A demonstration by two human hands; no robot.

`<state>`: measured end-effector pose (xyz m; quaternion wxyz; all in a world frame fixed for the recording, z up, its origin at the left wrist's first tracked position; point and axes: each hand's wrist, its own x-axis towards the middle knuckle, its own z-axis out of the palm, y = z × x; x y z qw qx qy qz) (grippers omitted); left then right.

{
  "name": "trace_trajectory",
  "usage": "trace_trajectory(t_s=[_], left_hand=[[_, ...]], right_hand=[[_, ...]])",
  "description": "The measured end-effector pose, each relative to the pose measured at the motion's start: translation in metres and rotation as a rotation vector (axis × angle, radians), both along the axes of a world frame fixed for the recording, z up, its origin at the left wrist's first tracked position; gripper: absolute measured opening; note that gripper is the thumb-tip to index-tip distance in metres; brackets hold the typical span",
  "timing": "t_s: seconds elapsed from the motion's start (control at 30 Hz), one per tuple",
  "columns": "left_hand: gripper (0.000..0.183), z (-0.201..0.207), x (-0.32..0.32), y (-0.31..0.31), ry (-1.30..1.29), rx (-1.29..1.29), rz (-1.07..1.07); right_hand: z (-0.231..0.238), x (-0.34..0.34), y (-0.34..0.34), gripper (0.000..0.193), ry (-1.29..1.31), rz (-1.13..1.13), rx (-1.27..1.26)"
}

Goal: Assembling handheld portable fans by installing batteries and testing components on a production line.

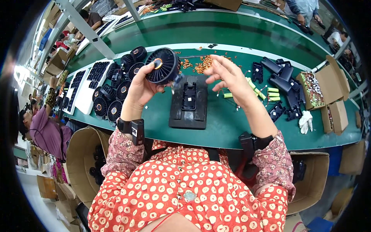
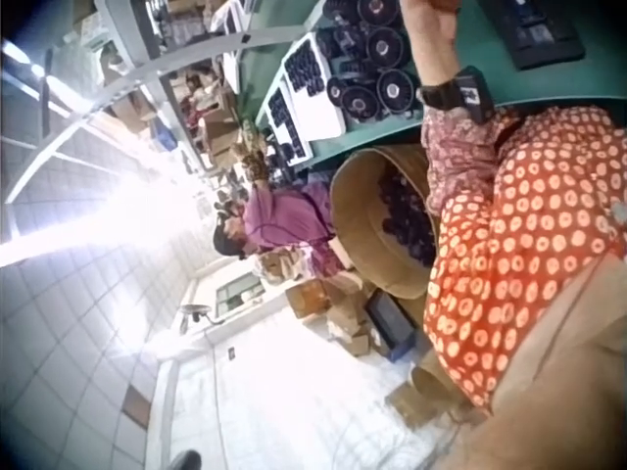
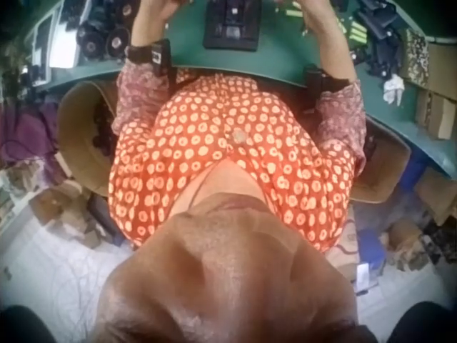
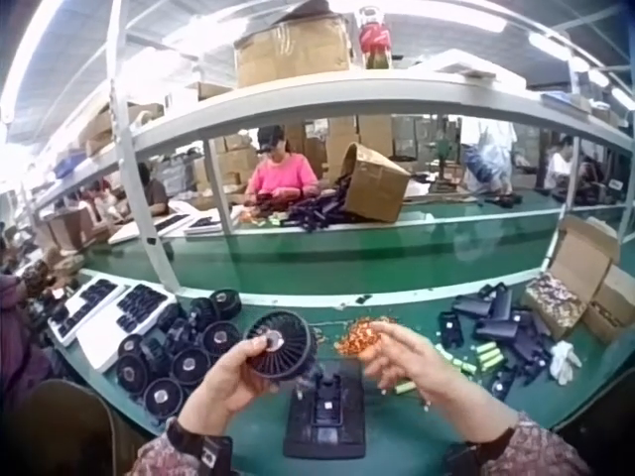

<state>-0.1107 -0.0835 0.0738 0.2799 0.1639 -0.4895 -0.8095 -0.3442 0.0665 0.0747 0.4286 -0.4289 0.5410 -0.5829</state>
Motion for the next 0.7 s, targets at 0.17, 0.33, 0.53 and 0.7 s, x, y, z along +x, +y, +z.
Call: trace_trajectory(t_s=[0.17, 0.33, 0.53, 0.7], left_hand=[[0.057, 0.001, -0.017, 0.021, -0.275, -0.167, -0.025], [0.076, -0.030, -0.011, 0.021, 0.060, -0.004, -0.083], [0.026, -0.057, -0.011, 0.043, -0.482, -0.971, 0.548], [0.016, -0.048, -0.010, 0.057, -0.501, -1.515, 0.433]], right_hand=[[0.021, 0.023, -0.031, 0.041, -0.001, 0.291, 0.160], [-0.004, 0.004, -0.057, 0.031, -0.418, 0.077, -0.083], [-0.040, 0.000, -0.069, 0.029, -0.461, -0.042, -0.106], [-0.064, 0.002, -0.073, 0.031, -0.637, -0.079, -0.075]])
